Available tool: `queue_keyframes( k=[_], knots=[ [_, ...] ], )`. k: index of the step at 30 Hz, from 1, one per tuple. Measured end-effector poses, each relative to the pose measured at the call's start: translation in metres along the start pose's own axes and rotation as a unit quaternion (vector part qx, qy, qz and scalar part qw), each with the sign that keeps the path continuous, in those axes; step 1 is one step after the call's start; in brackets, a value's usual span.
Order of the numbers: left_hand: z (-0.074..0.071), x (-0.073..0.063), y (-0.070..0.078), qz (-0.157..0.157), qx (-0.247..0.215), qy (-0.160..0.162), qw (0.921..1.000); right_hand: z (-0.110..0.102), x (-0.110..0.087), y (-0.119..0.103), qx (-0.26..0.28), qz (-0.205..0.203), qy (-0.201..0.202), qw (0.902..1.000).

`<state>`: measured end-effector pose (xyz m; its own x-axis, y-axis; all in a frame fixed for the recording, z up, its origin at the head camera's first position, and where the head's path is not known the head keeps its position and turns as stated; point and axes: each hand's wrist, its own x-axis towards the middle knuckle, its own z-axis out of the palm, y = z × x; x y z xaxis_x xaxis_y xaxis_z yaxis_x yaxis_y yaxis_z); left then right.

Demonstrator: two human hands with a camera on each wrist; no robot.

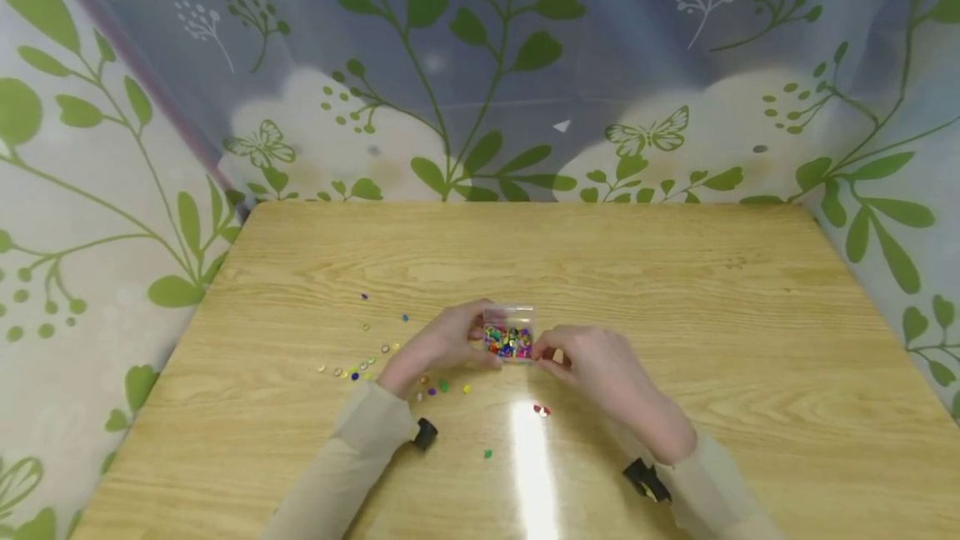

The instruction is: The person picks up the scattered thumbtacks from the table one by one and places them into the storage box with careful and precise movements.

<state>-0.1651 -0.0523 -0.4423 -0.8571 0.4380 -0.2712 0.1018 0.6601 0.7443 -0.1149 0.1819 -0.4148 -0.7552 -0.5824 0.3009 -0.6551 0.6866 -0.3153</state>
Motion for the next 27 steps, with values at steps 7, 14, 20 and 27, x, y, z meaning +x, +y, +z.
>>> queue_keyframes(
  k=[7,14,20,27],
  knots=[
    [0.0,0.0,-0.001,0.001,-0.009,0.001,1.0,0.009,-0.013,-0.003,0.057,-0.006,-0.07,0.9959],
    [0.001,0.0,0.0,0.009,-0.006,0.005,0.9999,0.015,-0.019,-0.005,0.075,0.0,-0.12,0.99],
    [0.001,0.0,0.0,0.012,-0.011,0.007,0.9999,0.018,-0.02,-0.005,0.086,-0.004,-0.137,0.9868],
    [0.001,-0.002,0.0,0.011,-0.01,0.007,0.9999,0.02,-0.02,-0.004,0.105,0.003,-0.128,0.9861]
  ],
)
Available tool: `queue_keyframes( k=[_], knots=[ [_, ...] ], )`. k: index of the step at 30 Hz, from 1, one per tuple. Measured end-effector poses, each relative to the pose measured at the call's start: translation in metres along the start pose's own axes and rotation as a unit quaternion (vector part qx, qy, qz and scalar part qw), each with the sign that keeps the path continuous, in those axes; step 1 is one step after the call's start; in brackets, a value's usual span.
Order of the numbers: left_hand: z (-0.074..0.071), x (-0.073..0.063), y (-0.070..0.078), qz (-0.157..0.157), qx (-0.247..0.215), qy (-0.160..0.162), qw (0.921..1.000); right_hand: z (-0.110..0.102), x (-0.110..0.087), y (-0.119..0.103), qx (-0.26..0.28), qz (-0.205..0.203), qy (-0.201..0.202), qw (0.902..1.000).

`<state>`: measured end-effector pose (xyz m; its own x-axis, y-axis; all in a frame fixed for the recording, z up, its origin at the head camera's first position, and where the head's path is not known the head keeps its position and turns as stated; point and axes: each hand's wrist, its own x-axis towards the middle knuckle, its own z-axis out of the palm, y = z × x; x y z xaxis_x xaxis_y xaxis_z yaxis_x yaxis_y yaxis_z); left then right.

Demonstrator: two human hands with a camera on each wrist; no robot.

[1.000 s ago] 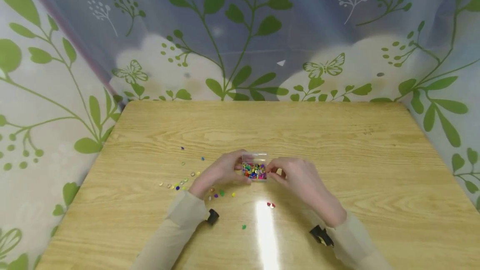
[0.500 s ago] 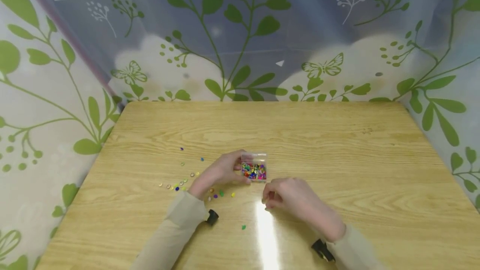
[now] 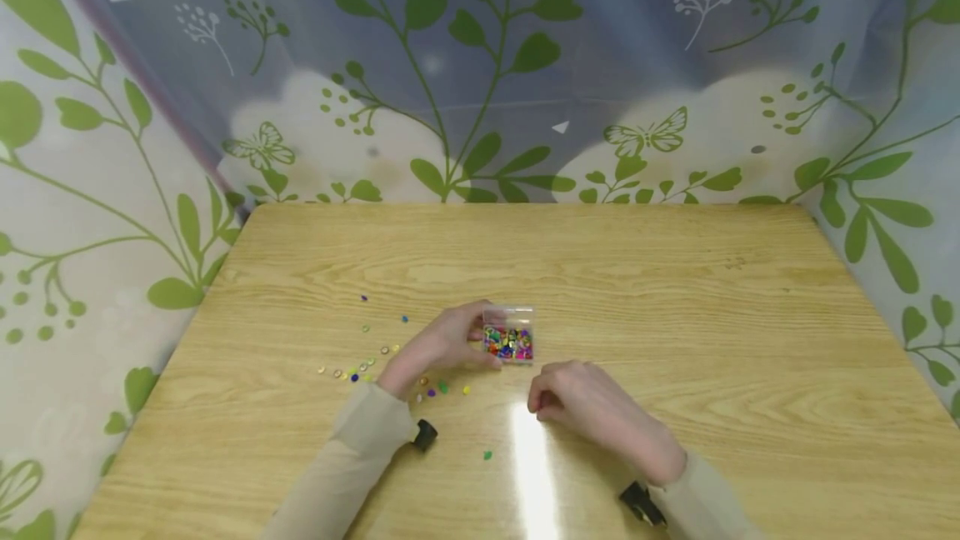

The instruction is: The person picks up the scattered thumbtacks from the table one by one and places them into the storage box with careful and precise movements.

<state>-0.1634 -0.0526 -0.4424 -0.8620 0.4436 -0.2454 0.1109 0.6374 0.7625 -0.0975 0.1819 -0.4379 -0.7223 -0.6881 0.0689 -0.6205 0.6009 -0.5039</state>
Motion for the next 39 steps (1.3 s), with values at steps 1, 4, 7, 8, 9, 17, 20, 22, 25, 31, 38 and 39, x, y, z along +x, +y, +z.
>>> queue_keyframes(
  k=[1,4,7,8,9,17,20,22,25,31,38,39],
  knots=[
    [0.0,0.0,0.0,0.001,0.0,0.0,1.0,0.0,0.0,0.0,0.002,-0.001,0.001,1.0],
    [0.0,0.0,0.0,0.0,-0.002,0.0,1.0,0.001,0.001,0.0,0.006,-0.005,0.003,1.0],
    [0.0,0.0,0.0,-0.001,-0.003,0.0,1.0,0.001,0.002,0.0,0.006,-0.008,0.006,0.9999],
    [0.0,0.0,-0.001,-0.002,-0.004,0.0,1.0,0.001,0.002,0.0,0.005,-0.008,0.008,0.9999],
    [-0.001,0.0,-0.001,-0.001,-0.004,0.0,1.0,0.001,0.002,0.0,0.005,-0.008,0.009,0.9999],
    [-0.002,-0.001,0.0,0.0,0.002,0.002,1.0,0.0,0.004,0.003,0.017,-0.011,0.016,0.9997],
    [-0.001,-0.001,-0.001,-0.002,0.003,0.002,1.0,-0.001,0.005,0.004,0.024,-0.014,0.022,0.9994],
    [-0.002,-0.001,-0.001,-0.003,0.003,0.002,1.0,-0.001,0.005,0.004,0.023,-0.014,0.026,0.9993],
    [-0.002,0.0,0.0,-0.004,0.003,0.002,1.0,-0.003,0.007,0.004,0.017,-0.009,0.036,0.9992],
    [-0.002,0.001,0.0,-0.002,0.006,0.002,1.0,-0.014,0.017,0.002,-0.033,-0.012,0.094,0.995],
    [-0.001,0.002,-0.001,0.006,0.007,-0.001,1.0,-0.021,0.035,-0.003,-0.049,-0.001,0.162,0.9856],
    [-0.001,0.002,-0.001,0.008,0.009,-0.002,0.9999,-0.021,0.037,-0.003,-0.047,0.003,0.169,0.9845]
  ],
)
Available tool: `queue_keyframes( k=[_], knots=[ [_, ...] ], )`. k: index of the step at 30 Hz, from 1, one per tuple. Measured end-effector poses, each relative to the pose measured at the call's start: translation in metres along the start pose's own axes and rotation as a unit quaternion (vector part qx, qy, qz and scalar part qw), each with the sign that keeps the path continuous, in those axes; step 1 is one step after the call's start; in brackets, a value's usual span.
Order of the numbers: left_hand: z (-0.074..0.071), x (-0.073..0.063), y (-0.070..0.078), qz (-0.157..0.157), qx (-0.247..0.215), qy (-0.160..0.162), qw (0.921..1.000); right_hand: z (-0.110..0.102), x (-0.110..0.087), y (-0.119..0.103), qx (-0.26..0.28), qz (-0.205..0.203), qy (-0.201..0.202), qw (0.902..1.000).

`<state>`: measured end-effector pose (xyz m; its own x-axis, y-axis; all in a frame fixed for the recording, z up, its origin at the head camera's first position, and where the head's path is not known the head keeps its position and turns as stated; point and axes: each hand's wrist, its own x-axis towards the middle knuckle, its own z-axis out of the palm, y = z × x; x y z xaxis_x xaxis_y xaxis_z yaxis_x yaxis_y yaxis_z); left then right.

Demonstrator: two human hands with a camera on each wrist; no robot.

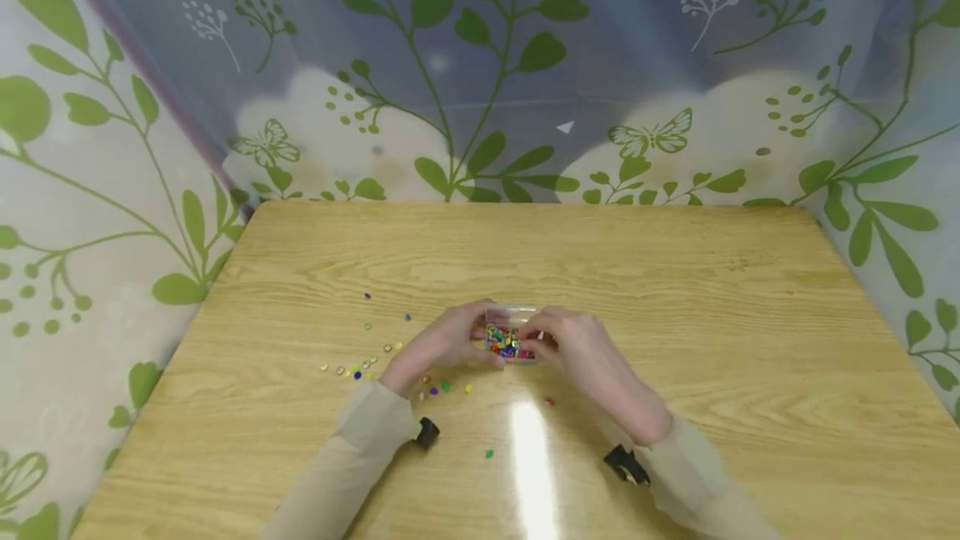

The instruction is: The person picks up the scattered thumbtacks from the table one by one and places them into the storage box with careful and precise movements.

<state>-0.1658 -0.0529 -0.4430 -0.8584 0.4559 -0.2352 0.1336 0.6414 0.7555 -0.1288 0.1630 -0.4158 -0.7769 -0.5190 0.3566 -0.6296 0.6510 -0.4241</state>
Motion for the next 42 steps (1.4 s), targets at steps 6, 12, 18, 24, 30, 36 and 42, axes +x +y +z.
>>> queue_keyframes(
  k=[6,12,18,24,30,36,42],
  knots=[
    [0.001,0.002,-0.001,0.003,0.008,-0.005,1.0,0.004,0.005,0.001,-0.015,0.002,0.038,0.9992],
    [0.0,0.001,-0.001,0.001,0.008,-0.002,1.0,0.0,-0.002,0.004,-0.033,0.003,0.04,0.9987],
    [0.0,-0.001,0.0,-0.009,-0.007,0.0,0.9999,-0.007,-0.014,0.007,-0.04,-0.03,-0.013,0.9987],
    [0.0,-0.002,0.002,-0.018,-0.01,0.0,0.9998,-0.008,-0.026,0.01,0.021,-0.024,-0.13,0.991],
    [0.001,-0.003,0.001,-0.021,-0.011,0.001,0.9997,-0.004,-0.03,0.012,0.039,-0.006,-0.186,0.9818],
    [0.0,-0.003,0.001,-0.015,-0.01,0.003,0.9998,-0.002,-0.031,0.012,0.017,0.011,-0.187,0.9822],
    [0.0,-0.002,0.001,-0.015,-0.011,0.002,0.9998,-0.002,-0.031,0.017,0.024,0.024,-0.181,0.983]
  ],
)
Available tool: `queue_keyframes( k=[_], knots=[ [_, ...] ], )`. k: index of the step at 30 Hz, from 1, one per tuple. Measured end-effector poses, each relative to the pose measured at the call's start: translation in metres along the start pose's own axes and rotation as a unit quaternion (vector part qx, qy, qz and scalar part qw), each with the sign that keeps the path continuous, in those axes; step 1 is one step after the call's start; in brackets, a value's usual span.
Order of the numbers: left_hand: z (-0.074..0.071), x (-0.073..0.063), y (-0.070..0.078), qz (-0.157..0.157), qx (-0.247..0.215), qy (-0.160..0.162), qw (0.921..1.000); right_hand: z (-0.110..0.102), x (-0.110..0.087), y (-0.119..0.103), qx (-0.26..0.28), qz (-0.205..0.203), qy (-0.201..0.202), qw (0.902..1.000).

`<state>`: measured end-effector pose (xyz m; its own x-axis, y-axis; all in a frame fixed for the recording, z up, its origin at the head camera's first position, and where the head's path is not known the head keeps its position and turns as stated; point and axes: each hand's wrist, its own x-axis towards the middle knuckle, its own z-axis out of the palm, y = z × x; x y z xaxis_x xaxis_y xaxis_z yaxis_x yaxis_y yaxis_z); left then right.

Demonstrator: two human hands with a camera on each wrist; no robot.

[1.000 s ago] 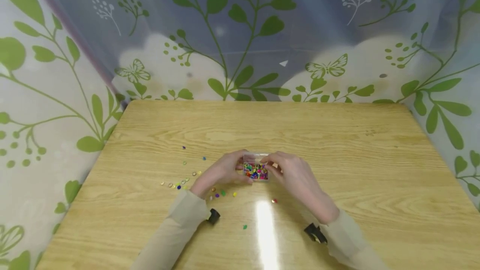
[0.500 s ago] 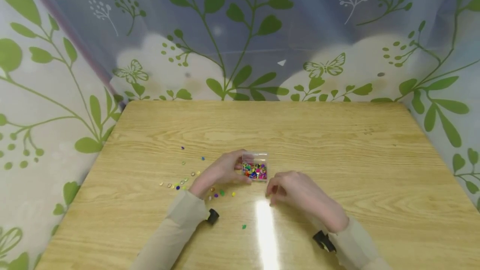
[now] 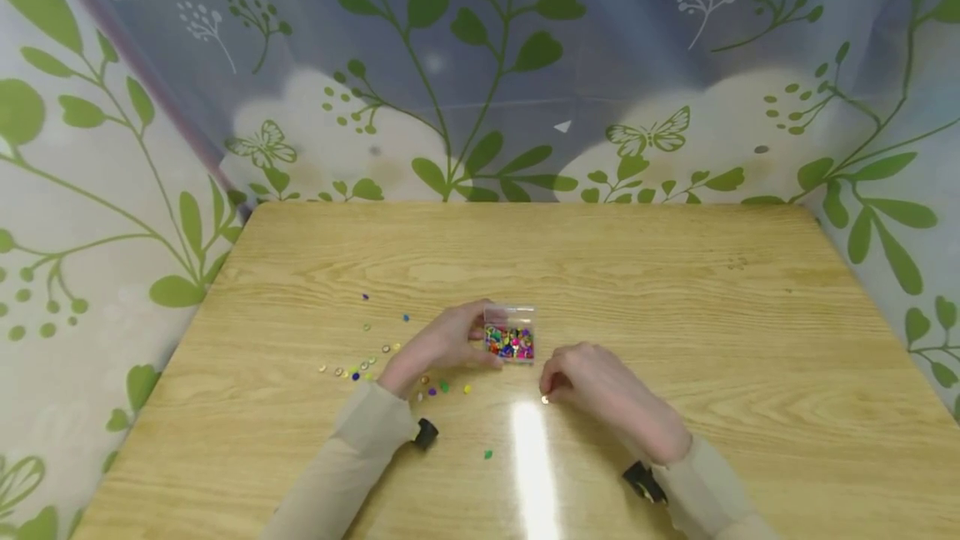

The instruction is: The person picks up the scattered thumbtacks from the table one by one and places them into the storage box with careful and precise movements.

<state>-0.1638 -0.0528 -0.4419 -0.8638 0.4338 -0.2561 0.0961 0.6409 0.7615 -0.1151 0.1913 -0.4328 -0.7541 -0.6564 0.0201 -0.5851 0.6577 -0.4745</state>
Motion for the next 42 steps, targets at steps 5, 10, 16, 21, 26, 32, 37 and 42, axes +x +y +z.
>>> queue_keyframes(
  k=[5,10,16,21,26,32,37,42],
  knots=[
    [0.001,0.0,0.0,-0.003,-0.001,-0.001,1.0,-0.001,0.001,0.002,-0.003,0.0,0.016,0.9999],
    [0.001,0.0,0.0,-0.002,-0.003,-0.001,1.0,-0.004,0.006,-0.002,-0.031,-0.001,0.069,0.9971],
    [0.001,0.0,0.0,0.006,-0.002,-0.003,1.0,-0.009,0.018,-0.01,-0.071,-0.011,0.154,0.9855],
    [0.002,0.001,0.0,0.013,-0.003,-0.006,0.9999,-0.011,0.028,-0.014,-0.062,-0.022,0.209,0.9757],
    [0.003,0.002,-0.001,0.017,0.003,-0.005,0.9998,-0.012,0.032,-0.012,-0.055,-0.037,0.238,0.9689],
    [0.004,0.004,-0.002,0.017,0.004,-0.004,0.9998,-0.013,0.024,-0.009,-0.056,-0.028,0.21,0.9758],
    [0.003,0.002,-0.001,0.009,-0.004,-0.004,0.9999,-0.015,0.016,-0.007,-0.037,-0.044,0.116,0.9916],
    [0.0,0.001,0.0,0.002,-0.005,-0.003,1.0,-0.011,0.009,-0.003,0.029,-0.027,0.003,0.9992]
  ],
)
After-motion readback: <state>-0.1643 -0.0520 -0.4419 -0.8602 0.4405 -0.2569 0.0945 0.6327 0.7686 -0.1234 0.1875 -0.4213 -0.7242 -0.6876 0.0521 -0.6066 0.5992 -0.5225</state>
